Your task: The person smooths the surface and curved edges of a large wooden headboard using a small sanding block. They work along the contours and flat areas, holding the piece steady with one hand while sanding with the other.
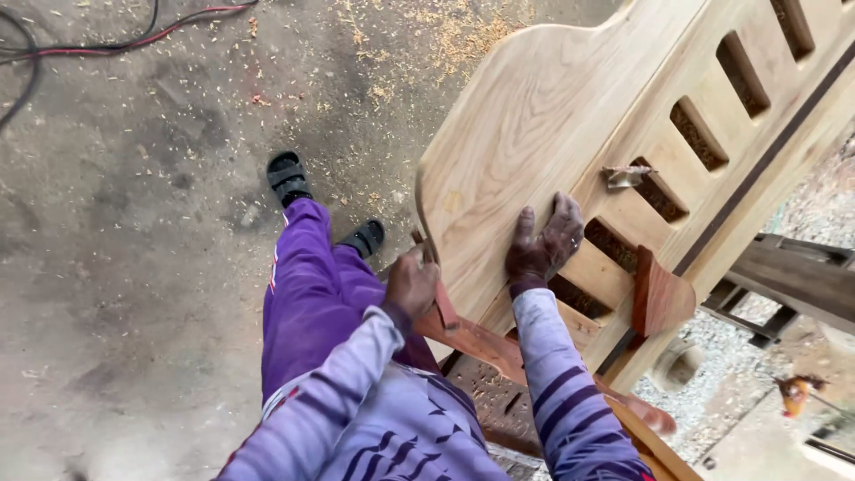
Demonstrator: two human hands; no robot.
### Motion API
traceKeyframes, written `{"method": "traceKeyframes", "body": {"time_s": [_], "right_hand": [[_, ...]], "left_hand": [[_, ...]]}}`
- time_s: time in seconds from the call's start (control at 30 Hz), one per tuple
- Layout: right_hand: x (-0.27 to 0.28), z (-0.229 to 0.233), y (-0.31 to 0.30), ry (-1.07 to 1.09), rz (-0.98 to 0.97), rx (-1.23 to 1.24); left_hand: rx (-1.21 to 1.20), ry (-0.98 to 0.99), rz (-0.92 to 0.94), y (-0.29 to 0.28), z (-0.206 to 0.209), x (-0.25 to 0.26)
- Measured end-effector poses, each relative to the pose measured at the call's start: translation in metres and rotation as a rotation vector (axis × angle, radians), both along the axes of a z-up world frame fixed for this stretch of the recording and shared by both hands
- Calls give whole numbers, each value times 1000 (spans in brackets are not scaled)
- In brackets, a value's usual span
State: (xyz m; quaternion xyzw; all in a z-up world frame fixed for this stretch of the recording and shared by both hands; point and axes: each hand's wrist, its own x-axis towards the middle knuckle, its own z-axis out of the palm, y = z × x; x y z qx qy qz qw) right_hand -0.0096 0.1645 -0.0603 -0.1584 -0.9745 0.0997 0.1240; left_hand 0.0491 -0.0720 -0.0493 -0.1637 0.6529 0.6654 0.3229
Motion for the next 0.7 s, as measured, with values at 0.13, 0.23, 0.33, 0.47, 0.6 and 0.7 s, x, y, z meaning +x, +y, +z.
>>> {"method": "traceKeyframes", "body": {"time_s": [0.13,0.23,0.33,0.47,0.6,0.7], "right_hand": [[0,0,0,-15,2,18],[-3,2,-4,-17,-14,3],[-3,2,2,-36,-20,25],[2,-1,-1,-47,-14,20],[-4,1,1,-31,-23,34],[-2,-2,0,-5,-23,-19]], "left_hand": [[-42,374,-38,1,-12,28],[-22,76,-126,-2,20,-4],[21,-279,-188,7,33,5],[-90,-134,-148,8,59,8],[-328,80,-98,26,51,22],[-372,336,-45,42,19,58]]}}
